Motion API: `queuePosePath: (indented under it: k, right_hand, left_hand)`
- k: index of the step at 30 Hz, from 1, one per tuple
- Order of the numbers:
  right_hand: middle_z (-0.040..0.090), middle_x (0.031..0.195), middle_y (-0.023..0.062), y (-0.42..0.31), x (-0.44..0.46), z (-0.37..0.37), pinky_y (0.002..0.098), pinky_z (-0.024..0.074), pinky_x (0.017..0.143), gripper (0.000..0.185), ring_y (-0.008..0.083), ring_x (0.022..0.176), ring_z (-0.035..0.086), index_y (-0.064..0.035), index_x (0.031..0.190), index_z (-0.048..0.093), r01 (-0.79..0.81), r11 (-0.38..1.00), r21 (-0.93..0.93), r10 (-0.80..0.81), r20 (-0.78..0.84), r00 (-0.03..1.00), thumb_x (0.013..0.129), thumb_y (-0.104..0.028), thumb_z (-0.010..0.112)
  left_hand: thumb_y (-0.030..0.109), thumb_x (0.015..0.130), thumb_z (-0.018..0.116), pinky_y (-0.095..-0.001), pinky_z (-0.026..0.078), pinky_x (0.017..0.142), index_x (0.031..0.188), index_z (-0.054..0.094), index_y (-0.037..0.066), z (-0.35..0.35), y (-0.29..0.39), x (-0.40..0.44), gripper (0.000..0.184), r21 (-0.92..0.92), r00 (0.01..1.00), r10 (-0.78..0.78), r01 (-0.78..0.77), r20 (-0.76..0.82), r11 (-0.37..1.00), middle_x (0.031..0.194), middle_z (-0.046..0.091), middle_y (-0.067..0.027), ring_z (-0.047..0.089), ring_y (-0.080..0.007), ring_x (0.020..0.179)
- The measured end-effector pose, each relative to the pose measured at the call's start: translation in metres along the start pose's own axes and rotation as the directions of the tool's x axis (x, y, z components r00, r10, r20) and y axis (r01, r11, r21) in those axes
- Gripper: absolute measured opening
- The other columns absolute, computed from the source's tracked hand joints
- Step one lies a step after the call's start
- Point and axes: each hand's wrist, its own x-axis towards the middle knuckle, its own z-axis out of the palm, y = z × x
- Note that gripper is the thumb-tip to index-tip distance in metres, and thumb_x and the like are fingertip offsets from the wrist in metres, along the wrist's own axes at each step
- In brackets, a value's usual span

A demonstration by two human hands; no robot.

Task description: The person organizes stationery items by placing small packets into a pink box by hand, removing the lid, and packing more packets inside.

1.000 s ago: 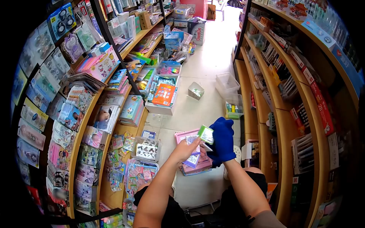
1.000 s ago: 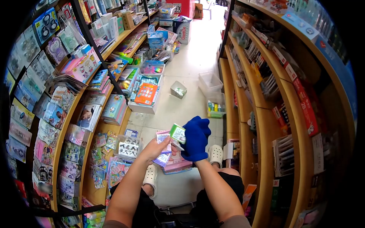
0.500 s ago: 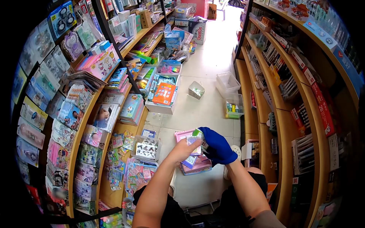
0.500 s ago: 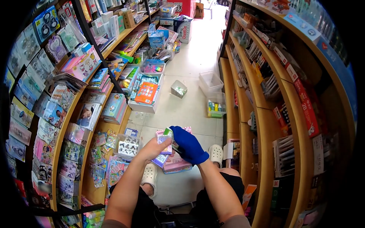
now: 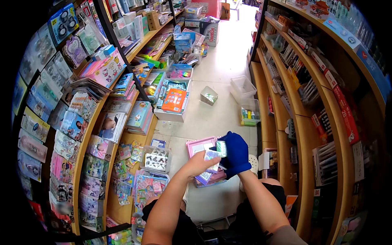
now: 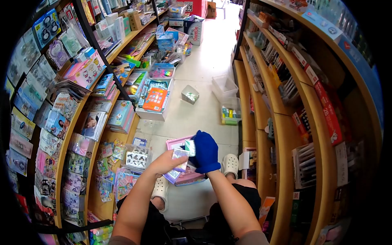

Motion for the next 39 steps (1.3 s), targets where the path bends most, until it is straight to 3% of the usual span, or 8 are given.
queuePosePath:
  k: [8, 12, 20, 23, 26, 29, 32, 39]
  right_hand:
    - [0.060, 0.092, 0.0160, 0.003, -0.009, 0.004, 0.0369, 0.0460, 0.076, 0.029, 0.0316, 0.087, 0.058, -0.0002, 0.101, 0.055, 0.011, 0.907, -0.422, -0.024, -0.026, 0.999, 0.073, -0.007, 0.054]
    - [0.062, 0.085, 0.0146, 0.009, -0.011, 0.012, 0.0370, 0.0483, 0.065, 0.018, 0.0305, 0.074, 0.061, -0.0015, 0.093, 0.058, 0.137, 0.986, 0.090, -0.141, 0.037, 0.989, 0.077, -0.009, 0.053]
    - [0.062, 0.085, 0.0103, -0.005, -0.003, -0.002, 0.0352, 0.0471, 0.063, 0.010, 0.0276, 0.073, 0.060, -0.0064, 0.092, 0.056, -0.224, 0.966, 0.131, 0.229, -0.026, 0.973, 0.084, -0.009, 0.049]
    - [0.061, 0.080, 0.0067, 0.017, -0.007, 0.019, 0.0359, 0.0471, 0.063, 0.011, 0.0259, 0.069, 0.059, -0.0054, 0.092, 0.055, 0.180, 0.962, -0.206, -0.235, -0.285, 0.929, 0.085, -0.010, 0.048]
    - [0.048, 0.067, 0.0168, -0.046, 0.007, 0.012, 0.0362, 0.0430, 0.067, 0.009, 0.0283, 0.066, 0.052, 0.0056, 0.081, 0.050, 0.293, 0.422, -0.858, -0.136, 0.260, 0.956, 0.073, 0.000, 0.051]
    - [0.050, 0.069, 0.0179, -0.043, 0.000, 0.021, 0.0360, 0.0394, 0.060, 0.027, 0.0279, 0.065, 0.050, 0.0141, 0.095, 0.052, 0.204, 0.868, -0.454, -0.057, 0.317, 0.947, 0.073, -0.002, 0.049]
    - [0.053, 0.083, 0.0204, -0.023, -0.005, 0.029, 0.0382, 0.0398, 0.070, 0.036, 0.0292, 0.074, 0.051, 0.0122, 0.104, 0.051, 0.396, 0.582, -0.710, -0.254, 0.303, 0.918, 0.071, -0.004, 0.051]
    - [0.056, 0.099, 0.0151, -0.029, -0.002, 0.004, 0.0393, 0.0394, 0.078, 0.037, 0.0313, 0.088, 0.049, 0.0052, 0.102, 0.051, 0.114, 0.993, -0.023, -0.115, -0.032, 0.993, 0.065, 0.000, 0.053]
  left_hand:
    - [0.042, 0.089, 0.052, -0.0276, 0.049, 0.067, 0.109, 0.053, 0.000, -0.009, -0.017, 0.011, 0.046, -0.085, 0.990, -0.141, 0.142, 0.022, 0.986, 0.094, 0.061, -0.0099, 0.059, -0.0145, 0.080]
    - [0.044, 0.087, 0.053, -0.0254, 0.046, 0.071, 0.107, 0.054, -0.001, 0.002, -0.009, 0.006, 0.049, -0.098, 0.996, -0.066, 0.072, 0.066, 0.993, 0.092, 0.060, -0.0078, 0.056, -0.0118, 0.081]
    - [0.038, 0.087, 0.057, -0.0273, 0.049, 0.062, 0.098, 0.056, -0.003, 0.000, 0.000, 0.004, 0.043, -0.211, 0.991, -0.102, 0.082, -0.086, 0.974, 0.084, 0.061, -0.0069, 0.057, -0.0114, 0.073]
    - [0.041, 0.089, 0.051, -0.0277, 0.049, 0.058, 0.093, 0.056, -0.003, -0.004, -0.017, 0.018, 0.044, -0.225, 0.958, -0.049, -0.016, -0.281, 0.974, 0.080, 0.060, -0.0074, 0.057, -0.0123, 0.067]
    - [0.046, 0.093, 0.039, -0.0254, 0.048, 0.066, 0.097, 0.056, -0.001, -0.004, -0.020, 0.024, 0.050, 0.059, 0.903, -0.010, 0.039, -0.429, 0.997, 0.084, 0.060, -0.0081, 0.057, -0.0119, 0.071]
    - [0.050, 0.094, 0.030, -0.0254, 0.041, 0.080, 0.102, 0.057, -0.005, 0.004, -0.032, 0.028, 0.061, -0.039, 0.877, 0.012, -0.035, -0.481, 0.999, 0.091, 0.060, -0.0101, 0.053, -0.0134, 0.085]
    - [0.048, 0.095, 0.028, -0.0260, 0.041, 0.081, 0.106, 0.055, -0.007, 0.013, -0.043, 0.035, 0.062, 0.037, 0.817, 0.147, -0.152, -0.557, 0.988, 0.097, 0.059, -0.0116, 0.053, -0.0146, 0.087]
    - [0.040, 0.096, 0.034, -0.0246, 0.042, 0.078, 0.105, 0.056, -0.003, 0.018, -0.025, 0.026, 0.049, -0.186, 0.817, 0.155, -0.303, -0.555, 0.935, 0.095, 0.060, -0.0095, 0.054, -0.0120, 0.086]
